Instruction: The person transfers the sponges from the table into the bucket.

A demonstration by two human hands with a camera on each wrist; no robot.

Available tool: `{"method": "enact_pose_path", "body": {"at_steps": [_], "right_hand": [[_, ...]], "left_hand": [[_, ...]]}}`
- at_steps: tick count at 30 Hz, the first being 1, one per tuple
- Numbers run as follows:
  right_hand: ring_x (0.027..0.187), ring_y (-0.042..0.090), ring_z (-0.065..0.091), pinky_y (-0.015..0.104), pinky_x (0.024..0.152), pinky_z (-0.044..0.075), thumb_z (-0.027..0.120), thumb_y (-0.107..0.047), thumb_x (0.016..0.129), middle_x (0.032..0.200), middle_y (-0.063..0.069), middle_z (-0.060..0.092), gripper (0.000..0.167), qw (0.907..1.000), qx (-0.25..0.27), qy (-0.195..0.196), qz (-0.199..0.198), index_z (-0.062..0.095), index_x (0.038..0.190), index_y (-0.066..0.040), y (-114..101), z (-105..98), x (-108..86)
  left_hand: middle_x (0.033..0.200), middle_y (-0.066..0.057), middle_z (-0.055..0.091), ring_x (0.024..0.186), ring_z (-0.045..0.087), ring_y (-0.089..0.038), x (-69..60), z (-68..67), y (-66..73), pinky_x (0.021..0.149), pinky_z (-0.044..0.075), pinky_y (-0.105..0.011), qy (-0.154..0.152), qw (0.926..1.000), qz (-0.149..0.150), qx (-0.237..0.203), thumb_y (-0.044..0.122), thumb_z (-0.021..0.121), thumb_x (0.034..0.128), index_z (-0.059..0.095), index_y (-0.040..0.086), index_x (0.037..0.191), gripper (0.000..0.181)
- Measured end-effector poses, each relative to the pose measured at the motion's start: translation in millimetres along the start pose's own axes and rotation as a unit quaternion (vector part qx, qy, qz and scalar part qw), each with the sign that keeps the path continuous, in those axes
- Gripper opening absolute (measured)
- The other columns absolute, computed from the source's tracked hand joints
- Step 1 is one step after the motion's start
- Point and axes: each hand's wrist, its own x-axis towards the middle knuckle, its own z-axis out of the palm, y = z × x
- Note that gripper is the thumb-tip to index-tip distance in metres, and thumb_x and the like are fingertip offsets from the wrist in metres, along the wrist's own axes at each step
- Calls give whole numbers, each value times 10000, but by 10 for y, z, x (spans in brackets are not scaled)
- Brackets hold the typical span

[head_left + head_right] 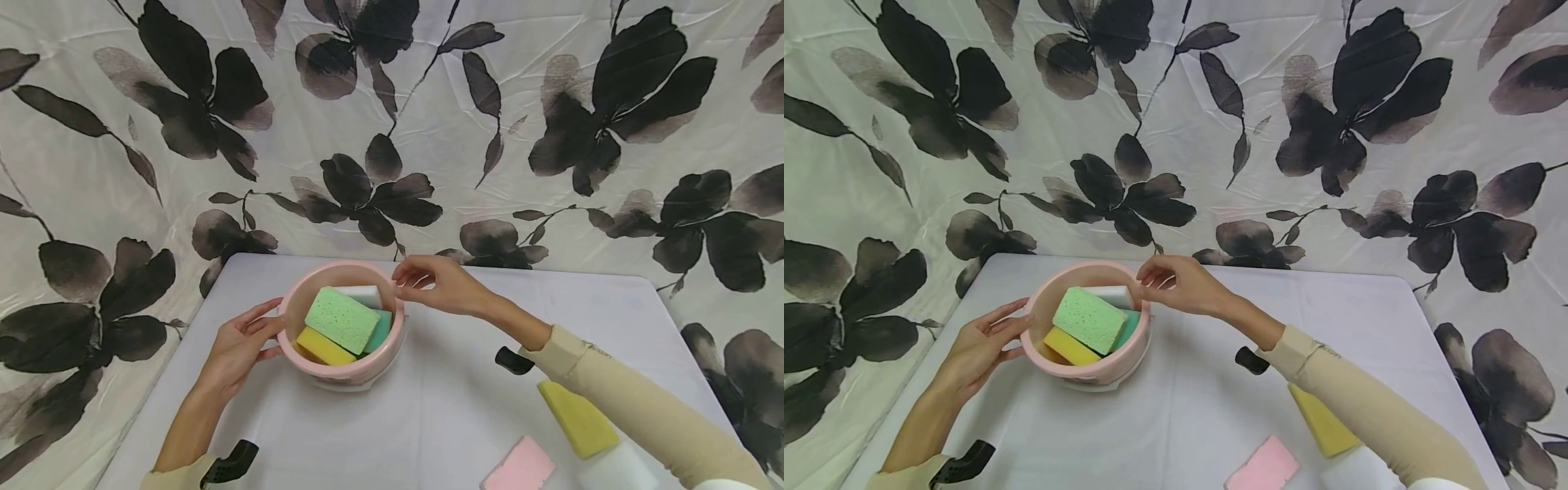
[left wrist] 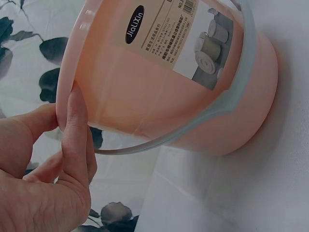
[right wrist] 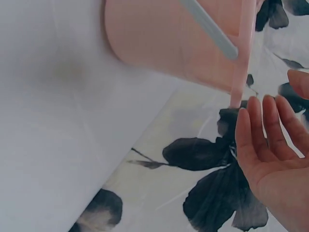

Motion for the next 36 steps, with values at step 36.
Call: {"method": "enact_pose_path", "body": {"at_steps": [36], "right_hand": [[1016,167,666,336,956,568,799,-241,920,1082,-73,697,232,9979,-159,247,575,714,1129,-189,367,-249,-1098]], "left_hand": [[1233,-69,677,943,681,-26,20,6,-22,808,621,-277,-42,9998,169,-86,346,721,979,417,100,1571,710]]}}
